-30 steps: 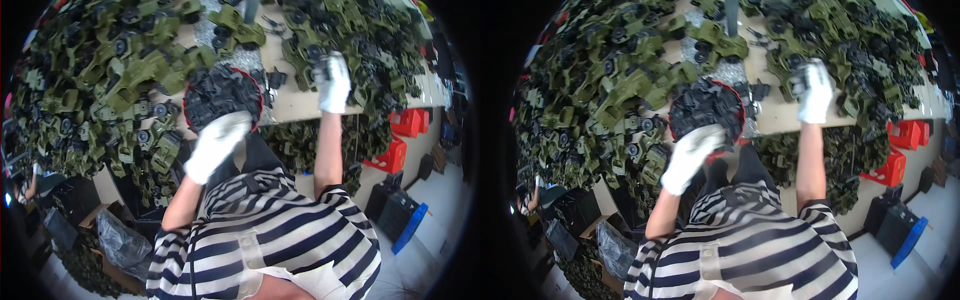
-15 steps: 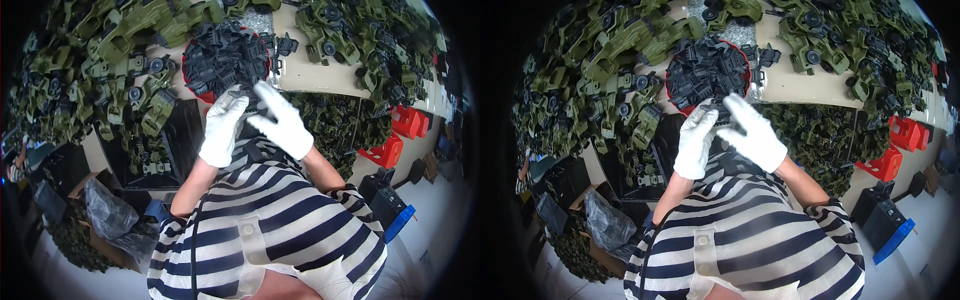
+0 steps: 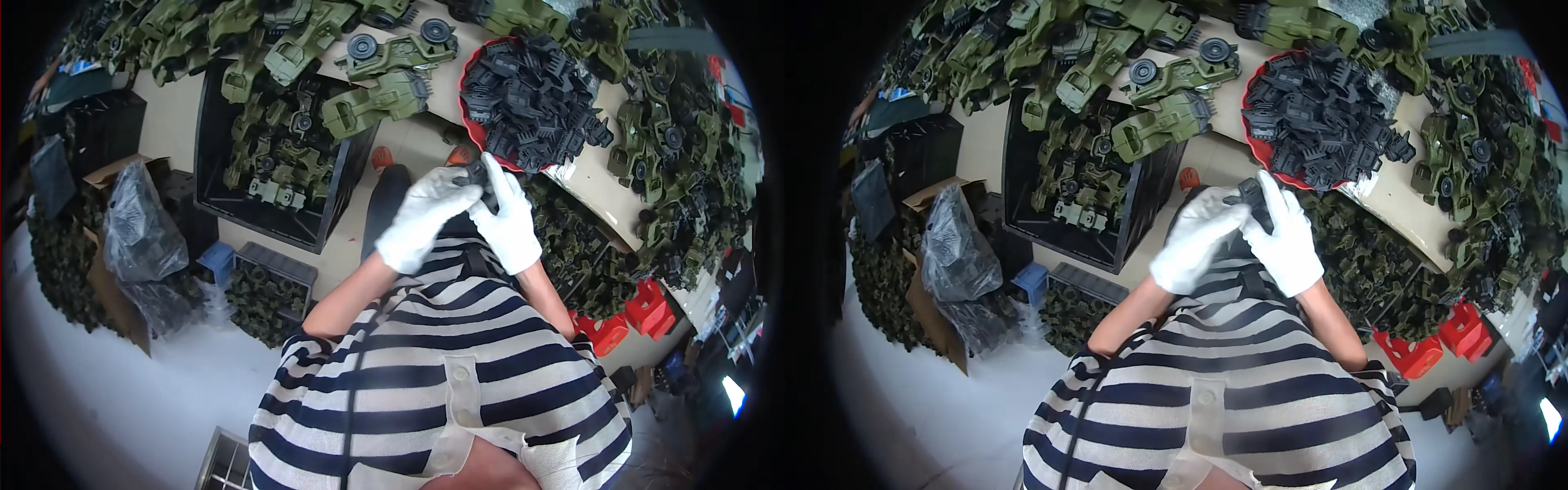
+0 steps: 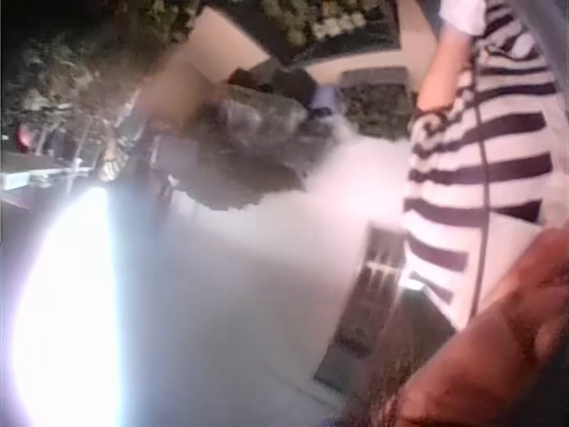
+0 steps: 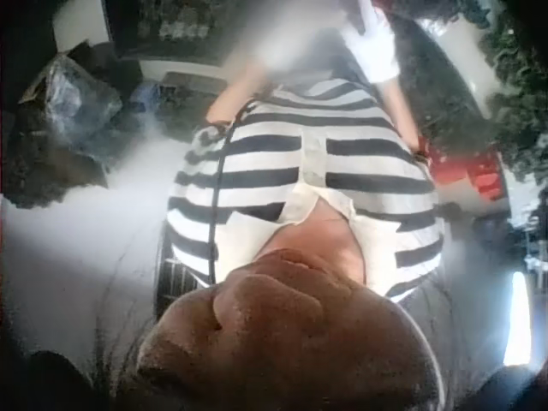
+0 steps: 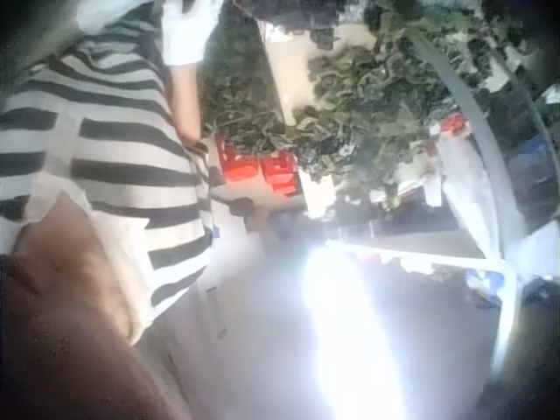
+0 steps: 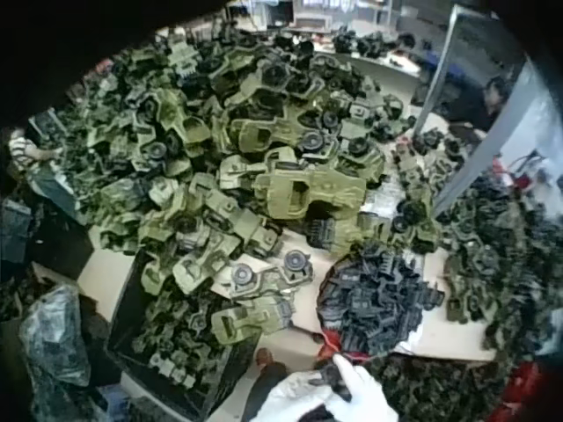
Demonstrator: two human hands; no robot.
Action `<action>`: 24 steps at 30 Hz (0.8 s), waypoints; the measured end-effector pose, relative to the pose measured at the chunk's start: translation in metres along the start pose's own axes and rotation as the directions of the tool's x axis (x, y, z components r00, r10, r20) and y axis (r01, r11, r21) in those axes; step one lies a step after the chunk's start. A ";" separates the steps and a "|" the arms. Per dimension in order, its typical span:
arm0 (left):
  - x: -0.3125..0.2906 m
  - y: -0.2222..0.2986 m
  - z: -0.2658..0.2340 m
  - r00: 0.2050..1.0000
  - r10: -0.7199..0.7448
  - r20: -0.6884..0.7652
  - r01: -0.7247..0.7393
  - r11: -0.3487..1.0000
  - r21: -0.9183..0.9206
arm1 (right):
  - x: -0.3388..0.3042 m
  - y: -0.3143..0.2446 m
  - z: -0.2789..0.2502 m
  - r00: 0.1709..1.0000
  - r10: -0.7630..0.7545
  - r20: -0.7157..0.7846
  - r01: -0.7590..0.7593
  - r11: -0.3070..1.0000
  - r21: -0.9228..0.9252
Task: The person assembles green plastic toy tanks by hand, picking up individual components from a large pile on a table and snapping them together. The person places the completed tank bodies into a red bowl and continues to sort through the pile to find and attach smaller black parts, such as turrets and wheels, to the main bodies.
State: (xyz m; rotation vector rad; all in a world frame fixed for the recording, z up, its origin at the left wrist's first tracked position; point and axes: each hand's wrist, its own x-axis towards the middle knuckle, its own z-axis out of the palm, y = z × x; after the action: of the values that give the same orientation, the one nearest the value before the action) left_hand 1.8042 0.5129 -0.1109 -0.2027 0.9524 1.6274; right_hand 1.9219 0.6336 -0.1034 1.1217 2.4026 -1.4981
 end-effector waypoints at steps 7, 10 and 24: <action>0.029 0.087 -0.142 0.622 0.709 0.332 -0.126 -0.327 0.936 | 0.036 -0.016 0.030 0.972 0.059 0.227 -0.215 0.606 0.766; 0.042 0.110 -0.147 0.774 0.578 0.259 -0.008 -0.400 0.917 | 0.040 -0.014 0.042 0.974 0.091 0.208 -0.221 0.585 0.780; 0.025 0.114 -0.129 0.680 0.593 0.431 -0.241 -0.375 0.895 | 0.035 0.028 0.039 0.980 0.160 0.121 -0.192 0.563 0.804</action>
State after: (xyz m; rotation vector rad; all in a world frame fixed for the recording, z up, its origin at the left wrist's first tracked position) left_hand 1.6497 0.4468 -0.1567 1.3683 2.5283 0.8817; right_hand 1.9033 0.6277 -0.1595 1.3658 1.4230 -2.6055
